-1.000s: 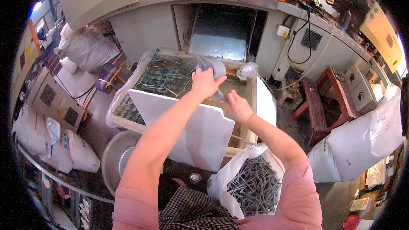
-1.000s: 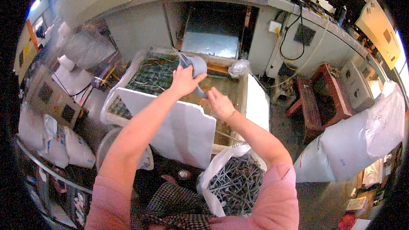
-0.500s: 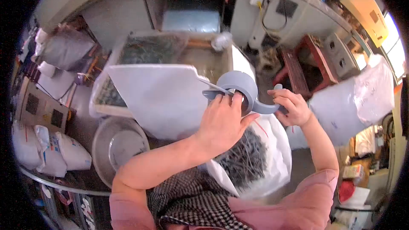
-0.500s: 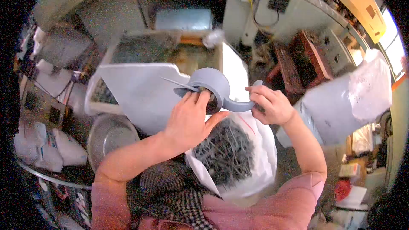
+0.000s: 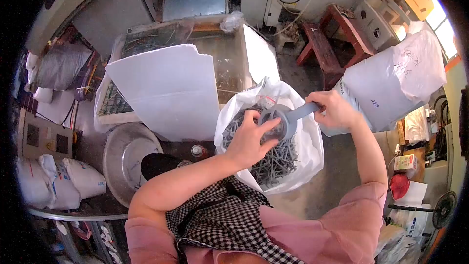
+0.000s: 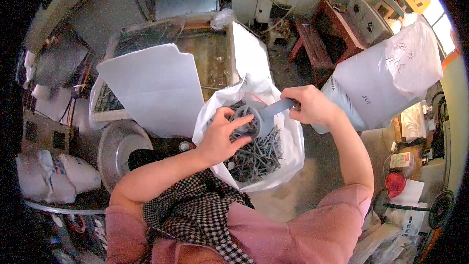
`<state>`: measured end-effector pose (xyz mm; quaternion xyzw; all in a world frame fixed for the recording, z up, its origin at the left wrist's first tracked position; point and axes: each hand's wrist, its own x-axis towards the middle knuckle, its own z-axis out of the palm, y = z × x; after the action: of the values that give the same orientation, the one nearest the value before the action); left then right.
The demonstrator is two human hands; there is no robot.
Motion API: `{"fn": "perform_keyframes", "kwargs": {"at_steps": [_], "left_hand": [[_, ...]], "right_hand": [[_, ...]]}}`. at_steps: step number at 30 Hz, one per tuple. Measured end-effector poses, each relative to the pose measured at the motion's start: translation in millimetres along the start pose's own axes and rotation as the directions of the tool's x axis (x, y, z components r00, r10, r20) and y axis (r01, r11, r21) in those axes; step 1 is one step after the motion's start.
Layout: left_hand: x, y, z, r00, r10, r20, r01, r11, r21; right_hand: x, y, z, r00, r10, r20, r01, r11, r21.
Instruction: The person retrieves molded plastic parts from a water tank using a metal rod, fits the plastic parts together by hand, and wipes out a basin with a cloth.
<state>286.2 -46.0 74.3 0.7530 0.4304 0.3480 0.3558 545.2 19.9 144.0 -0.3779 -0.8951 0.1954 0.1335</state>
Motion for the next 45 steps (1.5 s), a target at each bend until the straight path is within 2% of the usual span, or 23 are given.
{"fn": "perform_keyframes", "kwargs": {"at_steps": [2,4,6,8,10,11,13,16,17,21,23,25,26,28,29,31,32,33,35,37,42,44,45], "left_hand": [[2,11,-23,0.918,-0.170,0.359,0.220,0.970,-0.103],[13,-18,-48,0.909,-0.028,0.417,0.015,0.999,0.035],[43,-50,-88,0.997,-0.078,0.016,0.070,0.956,0.285],[69,-86,-142,0.968,0.060,-0.246,0.150,0.645,0.749],[84,-123,-177,0.908,0.168,-0.383,0.296,0.387,0.873],[82,-136,-187,0.902,0.175,-0.394,0.306,0.383,0.871],[81,-146,-202,0.951,-0.002,-0.309,0.288,0.368,0.884],[84,-134,-210,0.954,-0.165,-0.250,0.294,0.349,0.890],[74,-124,-208,0.968,-0.136,-0.211,0.246,0.346,0.905],[3,-91,-171,0.987,0.140,-0.085,0.008,0.476,0.879],[-27,-86,-150,0.962,0.236,-0.138,-0.014,0.548,0.836],[-46,-79,-138,0.970,0.194,-0.149,0.003,0.599,0.801],[-52,-79,-134,0.971,0.170,-0.168,0.035,0.595,0.803],[-59,-79,-136,0.969,0.129,-0.212,0.097,0.589,0.802],[-61,-77,-139,0.968,0.112,-0.223,0.110,0.608,0.786],[-67,-77,-145,0.965,0.081,-0.248,0.144,0.625,0.767],[-70,-78,-147,0.965,0.070,-0.253,0.152,0.637,0.756],[-73,-79,-149,0.965,0.063,-0.254,0.154,0.648,0.746],[-75,-82,-148,0.956,0.085,-0.280,0.160,0.647,0.745],[-77,-84,-147,0.944,0.109,-0.312,0.170,0.651,0.740],[-81,-86,-145,0.963,0.029,-0.269,0.184,0.661,0.727],[-82,-84,-144,0.964,0.051,-0.259,0.164,0.655,0.738],[-82,-84,-145,0.963,0.062,-0.264,0.165,0.637,0.753]], "right_hand": [[-2,2,-11,0.983,0.158,0.098,-0.160,0.987,0.012],[-6,7,-20,0.977,0.198,0.080,-0.198,0.980,-0.001],[-6,13,-30,0.960,0.271,0.064,-0.274,0.960,0.047],[0,19,-36,0.966,0.256,0.039,-0.259,0.959,0.118],[6,39,-42,0.974,0.228,0.003,-0.224,0.957,0.183],[18,39,-42,0.977,0.215,-0.001,-0.212,0.961,0.176],[46,33,-37,0.891,0.454,-0.019,-0.363,0.737,0.570],[101,59,-16,0.885,0.463,-0.050,-0.364,0.753,0.549],[124,64,-6,0.884,0.462,-0.073,-0.355,0.764,0.538],[230,109,65,0.865,0.492,0.099,-0.497,0.815,0.298],[284,137,124,0.911,0.377,0.169,-0.363,0.925,-0.108],[333,156,189,0.893,0.251,0.375,-0.040,0.872,-0.488],[352,164,220,0.893,0.222,0.392,-0.004,0.874,-0.486],[369,174,277,0.889,0.419,0.183,-0.388,0.903,-0.185],[372,178,298,0.896,0.397,0.199,-0.363,0.913,-0.188],[366,173,326,0.997,-0.007,-0.071,-0.025,0.901,-0.434],[364,170,326,0.968,0.118,0.221,-0.005,0.891,-0.455],[359,160,316,0.841,0.242,0.483,0.019,0.881,-0.473],[338,151,310,0.601,0.377,0.705,0.004,0.880,-0.475],[321,219,373,0.629,0.340,0.699,0.083,0.865,-0.494],[322,192,354,0.624,0.407,0.667,-0.007,0.857,-0.516],[335,184,321,0.671,0.336,0.662,0.024,0.882,-0.472],[334,176,292,0.774,0.266,0.575,-0.038,0.926,-0.376]]}}
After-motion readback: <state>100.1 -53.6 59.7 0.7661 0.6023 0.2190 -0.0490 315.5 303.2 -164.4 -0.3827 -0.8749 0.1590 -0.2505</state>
